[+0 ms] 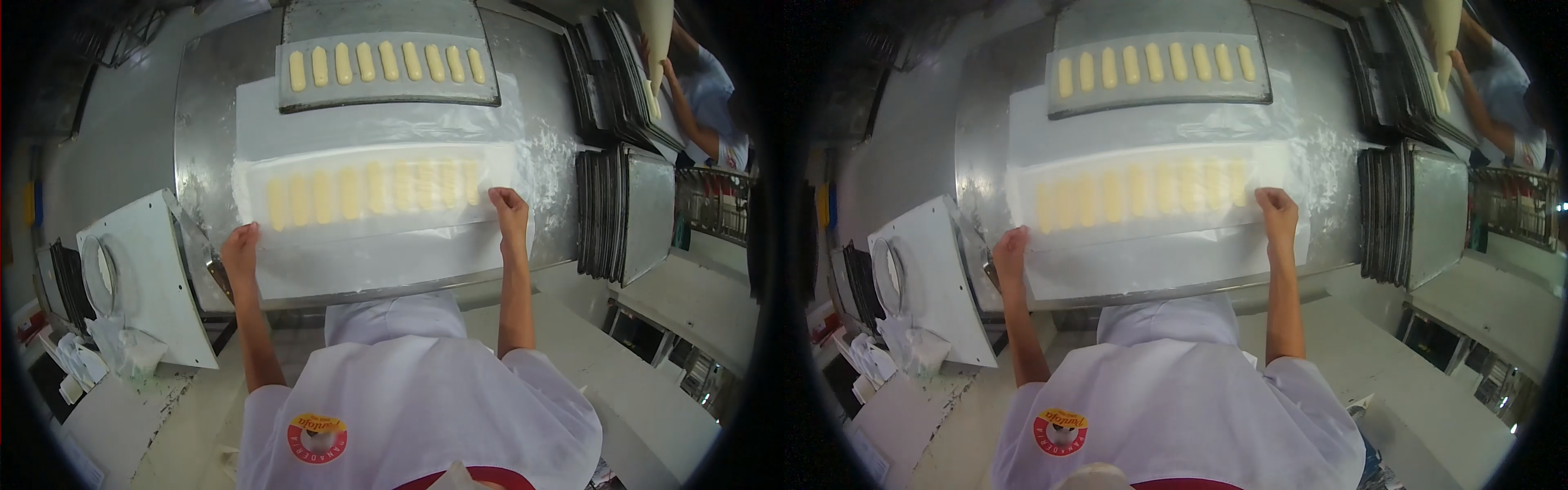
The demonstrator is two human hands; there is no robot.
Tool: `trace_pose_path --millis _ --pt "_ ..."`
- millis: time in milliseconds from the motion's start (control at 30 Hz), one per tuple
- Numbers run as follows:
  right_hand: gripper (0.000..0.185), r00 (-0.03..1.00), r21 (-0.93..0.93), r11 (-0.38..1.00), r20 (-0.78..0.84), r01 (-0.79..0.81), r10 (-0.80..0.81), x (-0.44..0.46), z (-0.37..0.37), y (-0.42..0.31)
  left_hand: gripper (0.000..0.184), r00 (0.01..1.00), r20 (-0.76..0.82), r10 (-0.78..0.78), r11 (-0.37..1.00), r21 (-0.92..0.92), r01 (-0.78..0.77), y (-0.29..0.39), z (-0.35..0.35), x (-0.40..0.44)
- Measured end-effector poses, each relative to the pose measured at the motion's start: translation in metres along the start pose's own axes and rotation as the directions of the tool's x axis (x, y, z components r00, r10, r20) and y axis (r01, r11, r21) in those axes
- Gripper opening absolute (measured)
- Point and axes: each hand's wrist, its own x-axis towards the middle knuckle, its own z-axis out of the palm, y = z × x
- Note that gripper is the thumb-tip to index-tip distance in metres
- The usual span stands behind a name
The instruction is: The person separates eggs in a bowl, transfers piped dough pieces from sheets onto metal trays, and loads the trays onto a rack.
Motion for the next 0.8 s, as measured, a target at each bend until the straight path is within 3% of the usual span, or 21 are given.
trace_pose_path --millis 67,133,233,300,400,600,700,800 --pt "0.017 0.999 -0.02 1.0 -0.044 0.002 -0.003 0.009 0.007 -0.012 0.022 0.998 0.0 0.056 0.997 0.055 -0.056 0.006 0.005 0.007" --pt "0.017 0.997 -0.182 0.981 -0.018 0.071 -0.075 0.02 0.009 -0.015 0.023 0.994 0.001 0.109 0.988 0.113 -0.109 0.008 0.006 0.009" --pt "0.019 0.991 -0.159 0.979 0.027 0.131 -0.128 0.034 0.002 0.004 0.026 0.994 0.03 0.106 0.983 0.15 -0.109 0.005 0.002 0.014" --pt "0.018 0.994 -0.1 0.989 0.037 0.105 -0.102 0.036 0.004 0.006 0.028 0.98 0.057 0.19 0.981 0.04 -0.192 0.005 0.003 0.016" --pt "0.014 1.0 -0.085 0.996 -0.001 0.022 -0.022 0.033 0.016 -0.015 0.026 0.992 0.009 0.128 0.983 0.135 -0.129 0.019 0.008 0.024" --pt "0.012 0.976 -0.164 0.966 0.123 0.199 -0.18 0.045 0.008 -0.002 0.022 0.991 0.012 0.131 0.967 0.22 -0.131 0.023 0.008 0.033" --pt "0.006 0.974 0.058 0.984 0.147 0.167 -0.174 0.027 -0.001 -0.026 0.02 0.994 0.08 0.08 0.994 0.074 -0.086 0.035 -0.007 0.03" --pt "0.008 0.975 0.098 0.978 0.108 0.186 -0.196 0.015 -0.014 -0.046 0.019 0.998 0.055 0.039 0.996 0.082 -0.043 0.066 -0.017 0.016"
